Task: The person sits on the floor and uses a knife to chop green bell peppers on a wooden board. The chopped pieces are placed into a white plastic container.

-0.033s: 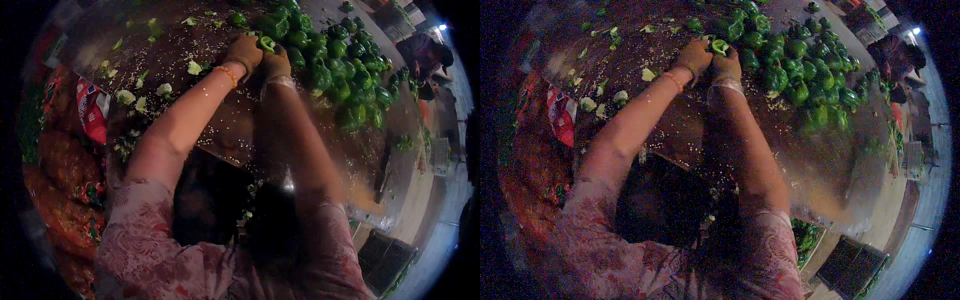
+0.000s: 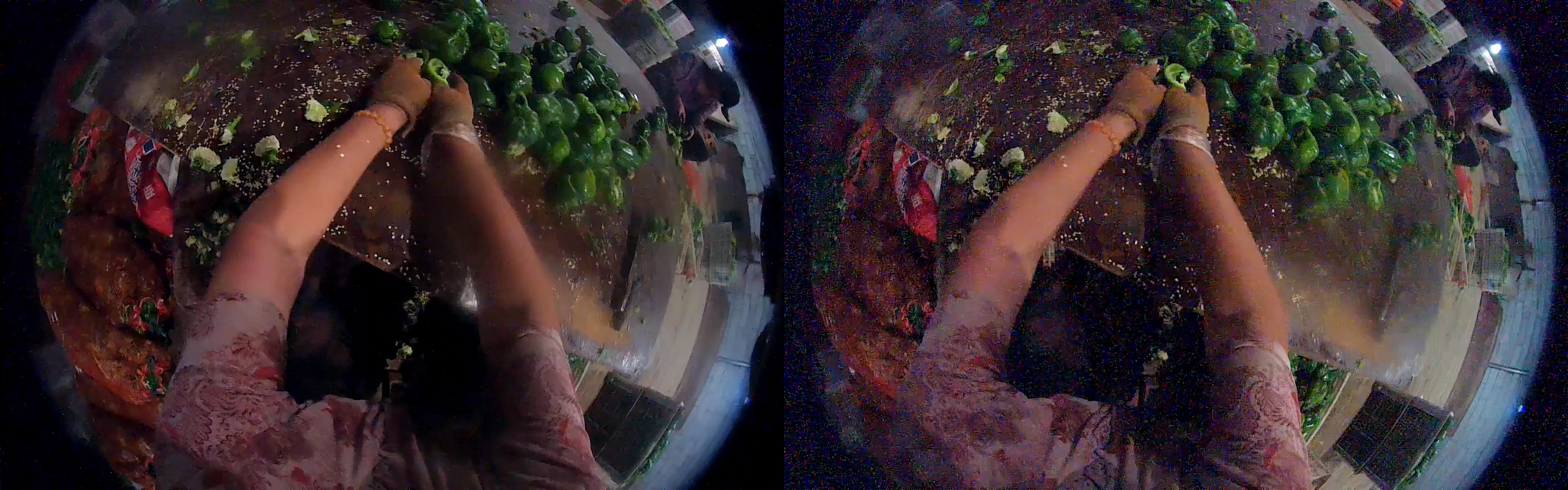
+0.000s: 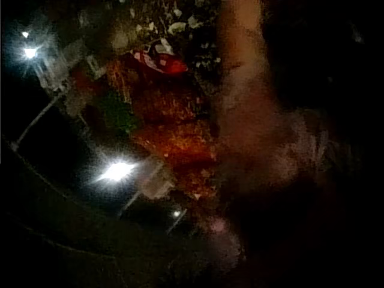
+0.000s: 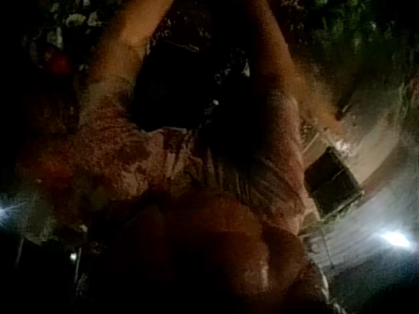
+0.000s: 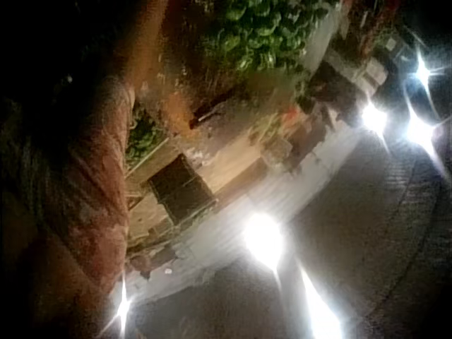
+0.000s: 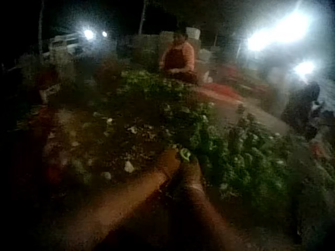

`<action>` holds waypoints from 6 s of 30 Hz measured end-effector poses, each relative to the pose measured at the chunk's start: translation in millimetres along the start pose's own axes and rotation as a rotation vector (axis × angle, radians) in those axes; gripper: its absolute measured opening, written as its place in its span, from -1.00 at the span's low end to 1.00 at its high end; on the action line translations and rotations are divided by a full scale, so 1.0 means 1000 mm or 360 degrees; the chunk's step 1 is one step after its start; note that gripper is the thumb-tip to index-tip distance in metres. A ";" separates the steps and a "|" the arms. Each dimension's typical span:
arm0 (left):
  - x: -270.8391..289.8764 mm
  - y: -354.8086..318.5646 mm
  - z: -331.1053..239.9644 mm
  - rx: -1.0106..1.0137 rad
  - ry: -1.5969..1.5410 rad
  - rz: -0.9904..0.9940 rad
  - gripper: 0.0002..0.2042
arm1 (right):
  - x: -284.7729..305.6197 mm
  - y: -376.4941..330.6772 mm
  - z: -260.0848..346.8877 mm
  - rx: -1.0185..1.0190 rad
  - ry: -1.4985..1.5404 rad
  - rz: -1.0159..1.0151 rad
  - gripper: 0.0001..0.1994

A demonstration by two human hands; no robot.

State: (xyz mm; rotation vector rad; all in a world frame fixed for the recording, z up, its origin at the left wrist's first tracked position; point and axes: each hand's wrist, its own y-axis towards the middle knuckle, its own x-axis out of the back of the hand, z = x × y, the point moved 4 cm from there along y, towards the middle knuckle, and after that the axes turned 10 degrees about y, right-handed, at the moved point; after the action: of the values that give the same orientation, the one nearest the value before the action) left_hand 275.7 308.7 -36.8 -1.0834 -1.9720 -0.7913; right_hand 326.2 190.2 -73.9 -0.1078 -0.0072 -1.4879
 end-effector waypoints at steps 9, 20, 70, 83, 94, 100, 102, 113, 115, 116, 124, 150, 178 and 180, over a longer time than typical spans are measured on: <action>0.030 -0.129 -0.138 -0.0489 -0.0234 -0.0049 -0.73 | 0.142 -0.126 0.046 0.0133 0.0616 -0.0210 -0.68; -0.083 -0.455 -0.339 -0.1783 -0.0430 0.1514 -0.61 | 0.511 -0.437 0.002 -0.0223 -0.0610 -0.0809 -0.53; -0.030 -0.290 -0.175 -0.0455 -0.0278 0.0471 -0.65 | 0.429 -0.368 0.066 -0.0269 0.0258 -0.0217 -0.61; -0.045 -0.306 -0.174 -0.0570 0.0033 0.0158 -0.67 | 0.371 -0.419 0.108 -0.0751 -0.0097 -0.0101 -0.56; -0.036 -0.319 -0.177 -0.0672 -0.0001 0.0216 -0.69 | 0.346 -0.380 0.081 -0.0444 -0.0495 0.0134 -0.58; -0.060 -0.284 -0.182 -0.0631 -0.0354 0.0255 -0.67 | 0.379 -0.345 0.049 -0.0055 -0.0332 0.0017 -0.58; -0.066 -0.258 -0.204 -0.0607 -0.0515 0.0411 -0.67 | 0.413 -0.344 0.042 0.0166 -0.0416 -0.0082 -0.58; -0.121 -0.143 -0.309 -0.0661 0.0067 0.0701 -0.51 | 0.466 -0.342 0.056 -0.0085 -0.0244 -0.0584 -0.60; -0.136 -0.161 -0.331 -0.0796 0.0041 0.0911 -0.55 | 0.491 -0.343 0.026 0.0042 -0.0397 -0.0636 -0.60; -0.144 -0.176 -0.341 -0.0864 0.0011 0.0965 -0.55 | 0.501 -0.342 0.017 0.0112 -0.0531 -0.0665 -0.60; -0.081 -0.122 -0.312 -0.1245 0.0847 -0.0085 -0.55 | 0.486 -0.361 0.048 0.0073 -0.0105 -0.0845 -0.58; -0.010 -0.246 -0.145 -0.0105 -0.0127 0.0577 -0.51 | 0.350 -0.375 0.099 -0.0352 0.0245 -0.0266 -0.61; -0.012 -0.250 -0.156 -0.0151 0.0135 0.0695 -0.56 | 0.312 -0.383 0.108 -0.0378 -0.0247 0.0035 -0.56; -0.009 -0.257 -0.157 -0.0150 0.0043 0.0660 -0.57 | 0.307 -0.375 0.108 -0.0337 -0.0366 0.0073 -0.57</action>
State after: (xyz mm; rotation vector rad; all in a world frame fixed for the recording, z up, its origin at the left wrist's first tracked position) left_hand 102.0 65.1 -1.2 -1.4669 -1.6197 -0.6707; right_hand -14.0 -136.3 81.1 -0.4468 -0.0326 -1.4203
